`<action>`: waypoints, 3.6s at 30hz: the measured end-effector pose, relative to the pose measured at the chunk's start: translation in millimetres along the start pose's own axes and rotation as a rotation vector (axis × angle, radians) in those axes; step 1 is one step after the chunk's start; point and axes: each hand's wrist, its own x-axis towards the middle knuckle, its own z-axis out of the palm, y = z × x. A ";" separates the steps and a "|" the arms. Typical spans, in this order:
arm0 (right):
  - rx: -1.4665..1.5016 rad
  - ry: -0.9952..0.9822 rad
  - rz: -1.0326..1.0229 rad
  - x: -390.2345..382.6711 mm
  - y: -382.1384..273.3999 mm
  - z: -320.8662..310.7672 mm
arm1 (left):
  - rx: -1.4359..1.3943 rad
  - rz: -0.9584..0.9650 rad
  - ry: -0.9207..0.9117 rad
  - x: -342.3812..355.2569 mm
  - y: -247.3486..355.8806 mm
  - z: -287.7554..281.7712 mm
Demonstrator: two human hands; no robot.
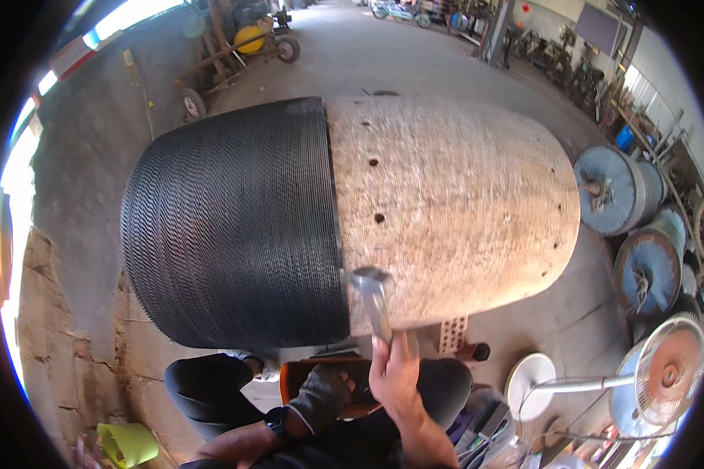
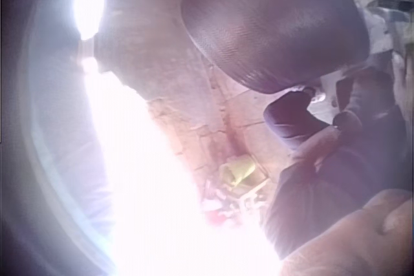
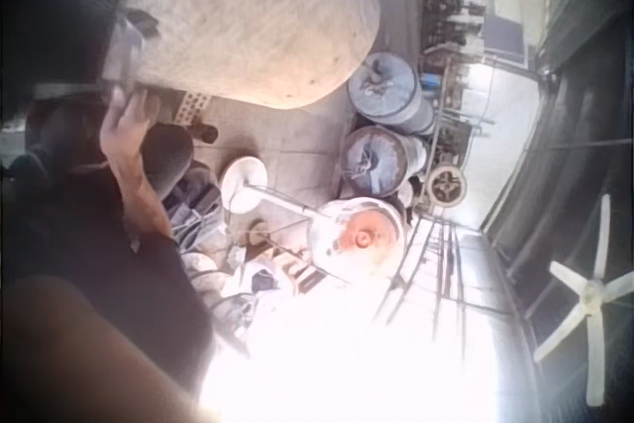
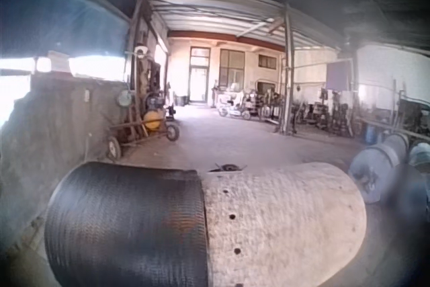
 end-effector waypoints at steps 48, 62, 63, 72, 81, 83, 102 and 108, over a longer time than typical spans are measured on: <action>-0.231 -0.047 0.124 10.1 -19.4 -1.8 | 0.485 0.303 0.875 96.5 -65.2 -203.2; 0.142 0.220 -0.150 -1.2 -14.5 -13.1 | 0.522 0.230 0.909 108.9 -65.0 -202.3; 0.036 0.219 -0.192 -1.8 -9.8 -13.1 | 0.541 0.214 0.904 106.8 -65.3 -202.8; -0.017 0.202 -0.137 -42.0 6.2 -20.7 | 0.688 0.139 0.918 111.6 -48.9 -203.2; 0.055 0.056 0.051 -57.8 12.9 -18.4 | 0.074 0.312 0.712 83.4 20.4 -116.6; 0.058 0.024 0.055 -58.9 15.7 -18.2 | 0.075 0.280 0.712 82.5 20.2 -113.9; 0.007 -0.049 0.044 -40.5 6.1 -16.4 | -0.005 0.041 0.595 100.1 34.5 -107.4; -0.035 -0.090 0.110 -39.5 4.1 -16.3 | 0.161 0.041 0.617 92.6 37.5 -106.1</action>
